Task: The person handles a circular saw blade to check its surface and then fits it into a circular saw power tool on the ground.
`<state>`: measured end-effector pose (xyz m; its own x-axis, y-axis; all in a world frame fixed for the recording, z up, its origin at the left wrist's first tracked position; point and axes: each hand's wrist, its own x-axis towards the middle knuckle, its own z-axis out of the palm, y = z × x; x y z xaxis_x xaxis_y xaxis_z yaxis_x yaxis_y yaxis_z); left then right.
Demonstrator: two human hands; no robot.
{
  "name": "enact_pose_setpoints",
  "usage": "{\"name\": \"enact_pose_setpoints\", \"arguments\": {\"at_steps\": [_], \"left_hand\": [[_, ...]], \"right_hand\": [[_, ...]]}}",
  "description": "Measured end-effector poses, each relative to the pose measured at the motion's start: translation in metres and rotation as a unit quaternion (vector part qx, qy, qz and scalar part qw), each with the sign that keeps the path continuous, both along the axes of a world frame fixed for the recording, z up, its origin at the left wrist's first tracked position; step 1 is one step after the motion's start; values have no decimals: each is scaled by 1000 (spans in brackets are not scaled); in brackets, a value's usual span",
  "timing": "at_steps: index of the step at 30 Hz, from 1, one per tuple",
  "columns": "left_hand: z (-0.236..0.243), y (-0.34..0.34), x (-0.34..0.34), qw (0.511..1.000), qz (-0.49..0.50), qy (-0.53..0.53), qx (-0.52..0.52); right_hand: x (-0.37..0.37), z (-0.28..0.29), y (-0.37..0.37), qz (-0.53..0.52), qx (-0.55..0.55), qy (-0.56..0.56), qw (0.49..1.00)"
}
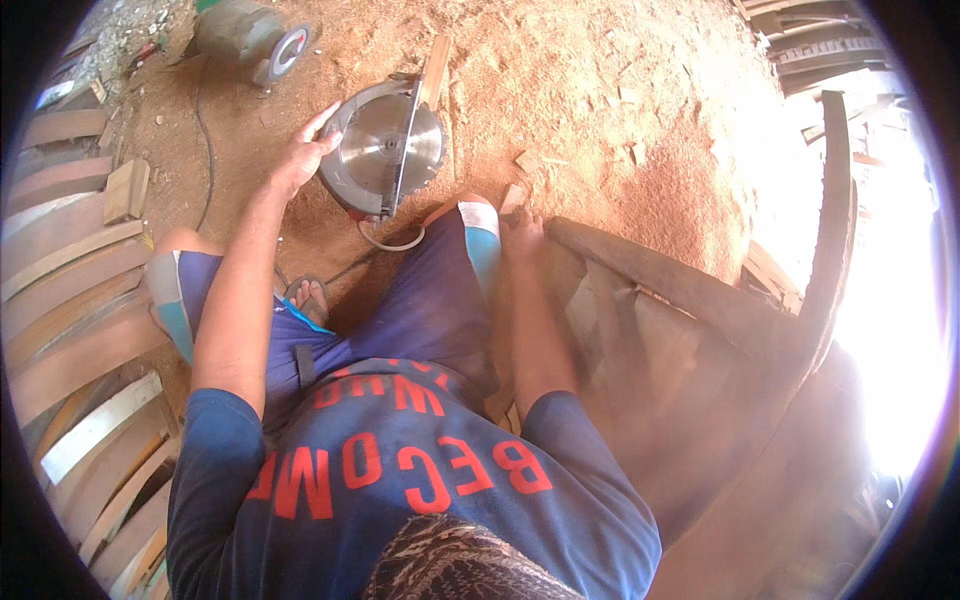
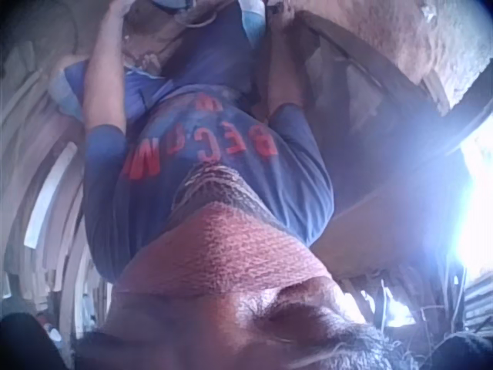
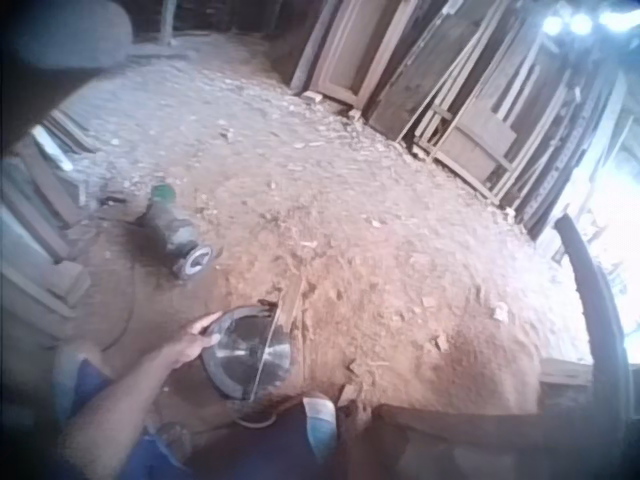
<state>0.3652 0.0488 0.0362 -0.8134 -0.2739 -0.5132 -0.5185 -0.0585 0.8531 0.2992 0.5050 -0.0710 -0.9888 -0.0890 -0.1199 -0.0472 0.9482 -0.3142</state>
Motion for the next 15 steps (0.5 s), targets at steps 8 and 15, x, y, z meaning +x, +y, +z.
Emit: {"name": "enact_pose_setpoints", "arguments": {"at_steps": [8, 15], "left_hand": [[-10, 6, -6, 998, 8, 55, -7], [-20, 0, -2, 999, 9, 46, 22]], "right_hand": [[-16, -11, 4, 13, 102, -2, 995], [-30, 98, -64, 19, -70, 55, 996]]}}
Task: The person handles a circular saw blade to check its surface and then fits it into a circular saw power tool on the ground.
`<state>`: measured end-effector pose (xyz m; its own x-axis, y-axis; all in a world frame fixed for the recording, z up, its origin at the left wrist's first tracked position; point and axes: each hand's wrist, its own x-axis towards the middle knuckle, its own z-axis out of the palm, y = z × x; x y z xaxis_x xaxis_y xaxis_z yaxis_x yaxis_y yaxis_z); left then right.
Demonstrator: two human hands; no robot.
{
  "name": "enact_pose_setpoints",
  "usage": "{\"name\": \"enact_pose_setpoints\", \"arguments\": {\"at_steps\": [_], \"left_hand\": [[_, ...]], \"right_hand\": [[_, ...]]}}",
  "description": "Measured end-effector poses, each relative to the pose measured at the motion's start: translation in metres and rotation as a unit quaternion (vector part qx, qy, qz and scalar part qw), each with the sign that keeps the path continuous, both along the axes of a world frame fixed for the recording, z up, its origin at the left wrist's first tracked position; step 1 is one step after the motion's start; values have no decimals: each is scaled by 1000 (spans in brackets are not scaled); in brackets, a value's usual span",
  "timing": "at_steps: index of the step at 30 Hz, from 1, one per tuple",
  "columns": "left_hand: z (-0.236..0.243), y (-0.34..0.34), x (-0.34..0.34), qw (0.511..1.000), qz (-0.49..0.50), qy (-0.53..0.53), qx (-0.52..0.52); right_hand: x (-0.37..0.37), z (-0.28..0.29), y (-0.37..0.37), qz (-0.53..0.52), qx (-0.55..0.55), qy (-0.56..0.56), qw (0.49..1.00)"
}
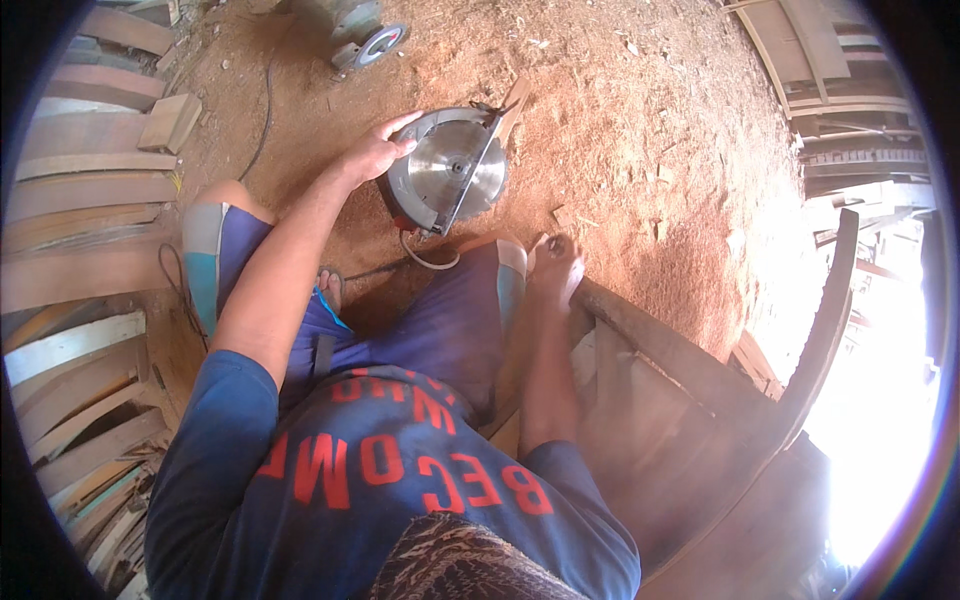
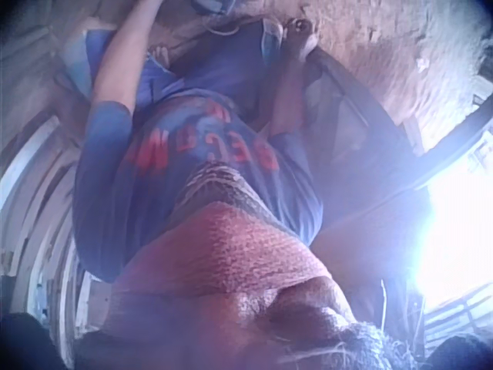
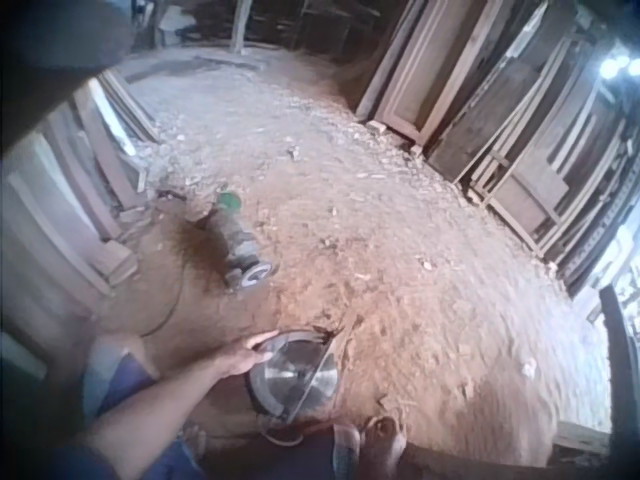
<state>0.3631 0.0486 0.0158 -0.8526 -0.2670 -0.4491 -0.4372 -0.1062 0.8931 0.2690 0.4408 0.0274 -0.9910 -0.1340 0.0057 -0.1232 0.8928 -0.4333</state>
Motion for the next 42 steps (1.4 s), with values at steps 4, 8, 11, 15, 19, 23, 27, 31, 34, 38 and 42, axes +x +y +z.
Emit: {"name": "enact_pose_setpoints", "arguments": {"at_steps": [4, 8, 11, 15, 19, 23, 27, 31, 34, 38, 42], "left_hand": [[8, 2, 0, 1000, 0, -15, 22], [24, 6, -6, 998, -29, -29, -49], [24, 8, -9, 998, -25, -21, -62], [23, 11, -11, 998, -22, -24, -50], [8, 5, -7, 999, -12, -4, -52], [10, 8, -10, 999, -14, -13, -29], [19, 14, -12, 998, -19, -16, -64], [13, 8, -10, 998, -14, -31, -49], [15, 11, -10, 998, -12, -25, -50], [17, 12, -10, 999, -7, -22, -43], [13, 8, -5, 998, -2, -16, -59]], "right_hand": [[-5, 89, -92, 195, -78, 89, 974], [3, 127, -166, 415, 33, 114, 902], [-1, 114, -193, 440, 150, 57, 883], [1, 101, -197, 421, 180, 39, 888], [8, 101, -201, 390, 178, 20, 903], [10, 91, -193, 375, 181, 60, 907], [13, 85, -189, 343, 171, 78, 920], [20, 92, -200, 343, 173, 45, 922], [19, 93, -198, 350, 175, 50, 919], [13, 91, -199, 347, 201, 45, 915], [15, 97, -205, 349, 197, 18, 916]]}}
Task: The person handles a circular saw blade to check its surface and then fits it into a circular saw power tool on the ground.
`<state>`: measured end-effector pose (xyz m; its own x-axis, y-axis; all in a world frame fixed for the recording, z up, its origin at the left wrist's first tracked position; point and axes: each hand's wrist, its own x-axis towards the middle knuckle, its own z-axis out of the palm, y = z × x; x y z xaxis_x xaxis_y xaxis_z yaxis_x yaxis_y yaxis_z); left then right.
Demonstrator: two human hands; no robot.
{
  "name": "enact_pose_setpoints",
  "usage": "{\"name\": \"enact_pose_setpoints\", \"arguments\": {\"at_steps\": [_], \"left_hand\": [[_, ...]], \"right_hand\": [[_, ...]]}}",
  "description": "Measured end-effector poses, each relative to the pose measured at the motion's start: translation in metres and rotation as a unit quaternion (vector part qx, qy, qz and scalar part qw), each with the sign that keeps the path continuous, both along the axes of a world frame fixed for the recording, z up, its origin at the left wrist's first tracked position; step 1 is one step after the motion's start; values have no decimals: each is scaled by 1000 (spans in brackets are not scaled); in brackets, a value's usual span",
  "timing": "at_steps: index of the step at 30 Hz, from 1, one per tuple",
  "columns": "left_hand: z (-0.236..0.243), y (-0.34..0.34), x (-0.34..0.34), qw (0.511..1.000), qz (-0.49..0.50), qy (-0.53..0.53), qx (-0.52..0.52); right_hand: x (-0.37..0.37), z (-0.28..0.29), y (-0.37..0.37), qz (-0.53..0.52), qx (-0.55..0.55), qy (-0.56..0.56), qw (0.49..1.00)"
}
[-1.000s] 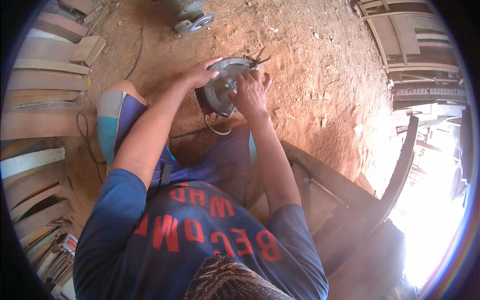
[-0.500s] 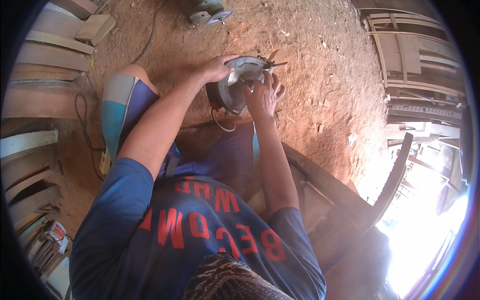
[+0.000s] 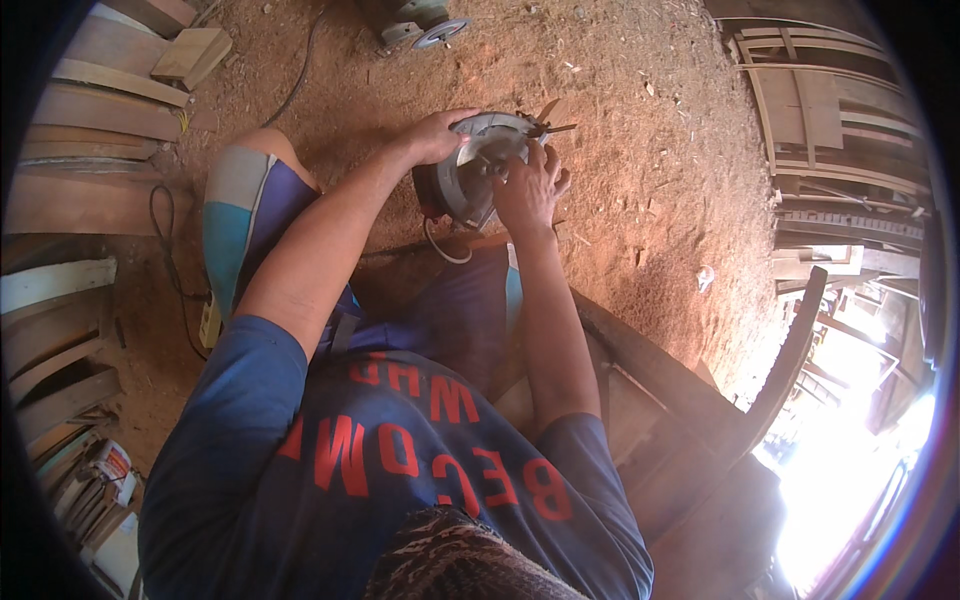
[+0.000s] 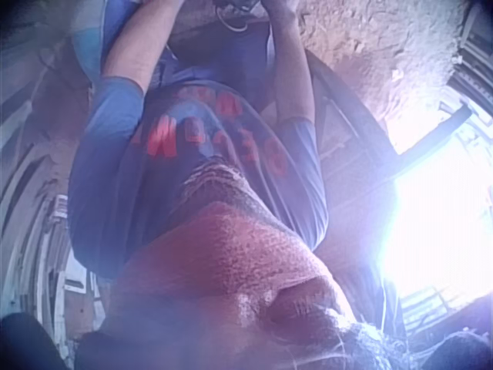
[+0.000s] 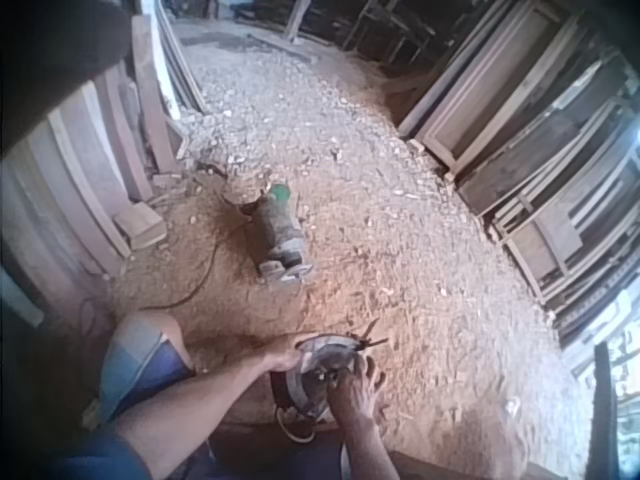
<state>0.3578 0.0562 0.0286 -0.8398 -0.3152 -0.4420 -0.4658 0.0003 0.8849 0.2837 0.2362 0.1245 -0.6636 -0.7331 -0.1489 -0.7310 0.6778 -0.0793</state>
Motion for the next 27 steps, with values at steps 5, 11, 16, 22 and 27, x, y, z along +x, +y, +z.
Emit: {"name": "enact_pose_setpoints", "arguments": {"at_steps": [5, 11, 16, 22, 27], "left_hand": [[7, 3, -5, 1000, -1, -7, 27], [-15, 3, -11, 999, -18, 12, -44], [-25, -10, 6, 998, -5, 0, 57], [20, 3, 4, 999, -10, -28, 37], [13, 20, -15, 995, -4, 10, 101]], "right_hand": [[-13, -15, 3, 18, 19, 4, 1000], [-32, 6, 27, -26, -182, -43, 982], [-60, -1, 132, -251, -245, -108, 930], [-36, -143, 285, -258, -89, -127, 954], [-38, -230, 340, -389, -2, -67, 919]]}}
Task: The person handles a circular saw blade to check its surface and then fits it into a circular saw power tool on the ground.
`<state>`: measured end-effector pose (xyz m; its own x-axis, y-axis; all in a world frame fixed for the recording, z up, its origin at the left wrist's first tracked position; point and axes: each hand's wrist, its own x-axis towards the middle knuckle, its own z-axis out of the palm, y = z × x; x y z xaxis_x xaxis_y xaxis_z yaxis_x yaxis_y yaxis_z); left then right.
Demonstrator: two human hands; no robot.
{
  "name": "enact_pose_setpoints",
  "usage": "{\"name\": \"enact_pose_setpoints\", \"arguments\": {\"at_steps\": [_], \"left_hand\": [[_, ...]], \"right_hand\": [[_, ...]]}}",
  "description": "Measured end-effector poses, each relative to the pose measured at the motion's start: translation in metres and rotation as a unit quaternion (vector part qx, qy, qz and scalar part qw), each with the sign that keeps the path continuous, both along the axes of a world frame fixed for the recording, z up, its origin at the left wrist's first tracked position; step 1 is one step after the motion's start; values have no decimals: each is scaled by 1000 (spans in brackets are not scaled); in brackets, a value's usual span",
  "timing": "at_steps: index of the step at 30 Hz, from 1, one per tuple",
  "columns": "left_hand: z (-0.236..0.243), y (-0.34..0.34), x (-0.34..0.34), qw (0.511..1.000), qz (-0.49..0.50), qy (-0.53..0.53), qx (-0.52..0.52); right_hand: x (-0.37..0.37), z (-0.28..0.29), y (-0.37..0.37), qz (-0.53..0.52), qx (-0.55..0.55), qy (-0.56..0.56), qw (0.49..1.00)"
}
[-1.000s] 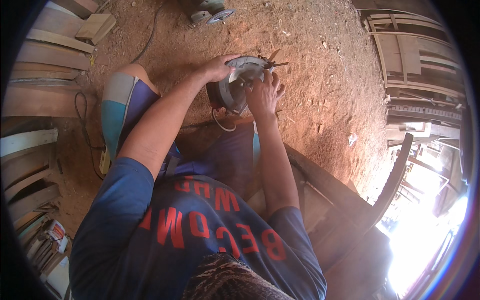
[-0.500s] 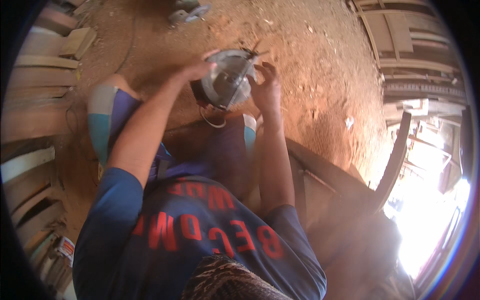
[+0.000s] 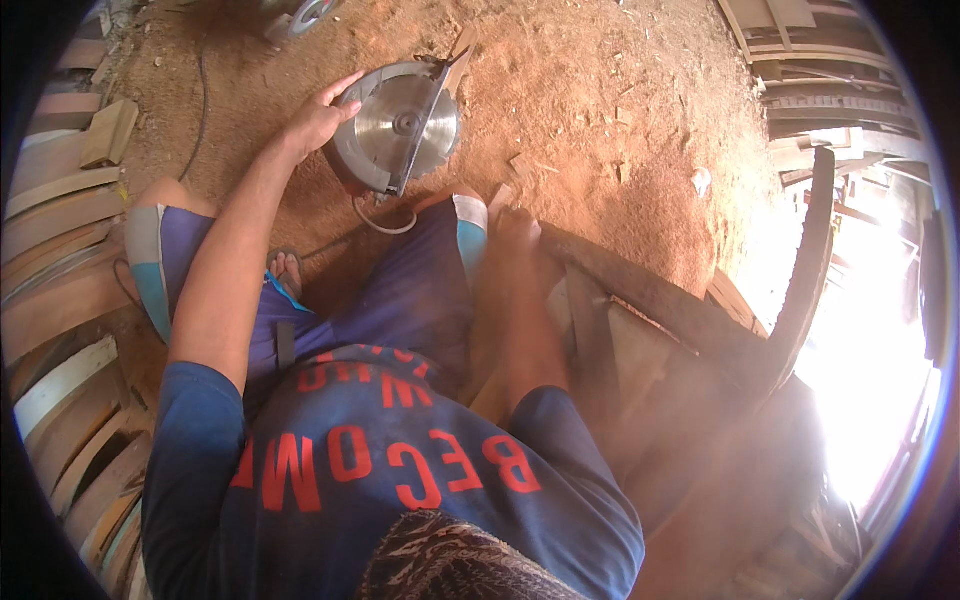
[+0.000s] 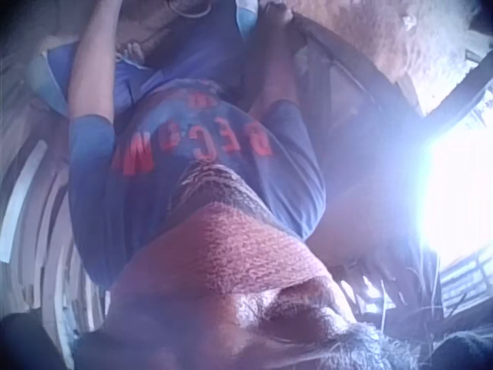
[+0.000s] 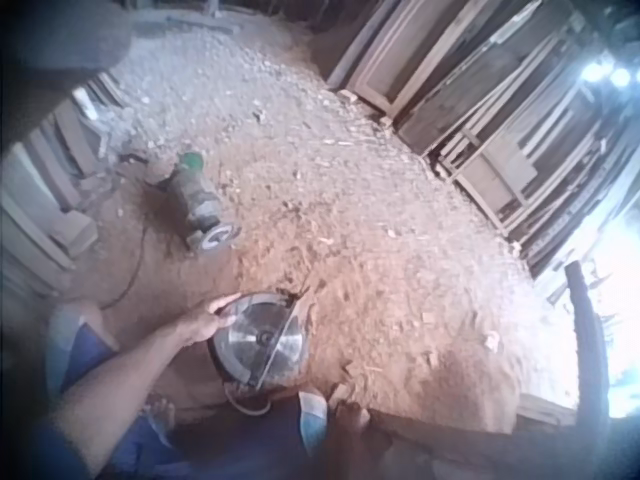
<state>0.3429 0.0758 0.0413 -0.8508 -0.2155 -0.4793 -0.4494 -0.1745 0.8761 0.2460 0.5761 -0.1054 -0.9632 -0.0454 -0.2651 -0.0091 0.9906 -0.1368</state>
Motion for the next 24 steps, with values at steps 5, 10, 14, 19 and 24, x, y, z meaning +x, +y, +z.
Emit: {"name": "enact_pose_setpoints", "arguments": {"at_steps": [5, 10, 14, 19, 24], "left_hand": [[-16, -23, 28, 997, 6, -17, -78], [-22, -21, 24, 998, 1, -11, -66], [-10, -13, 19, 1000, 15, -13, -17], [-4, -15, 18, 999, 24, 4, 44], [13, -5, 5, 999, 9, -28, 28]], "right_hand": [[28, 12, -94, -98, -18, 91, 991], [19, 66, -123, -84, 83, 41, 992], [16, 85, -134, -121, 99, 10, 988], [12, 86, -105, -52, -126, 45, 990], [-5, 121, -114, -106, -350, -11, 931]]}}
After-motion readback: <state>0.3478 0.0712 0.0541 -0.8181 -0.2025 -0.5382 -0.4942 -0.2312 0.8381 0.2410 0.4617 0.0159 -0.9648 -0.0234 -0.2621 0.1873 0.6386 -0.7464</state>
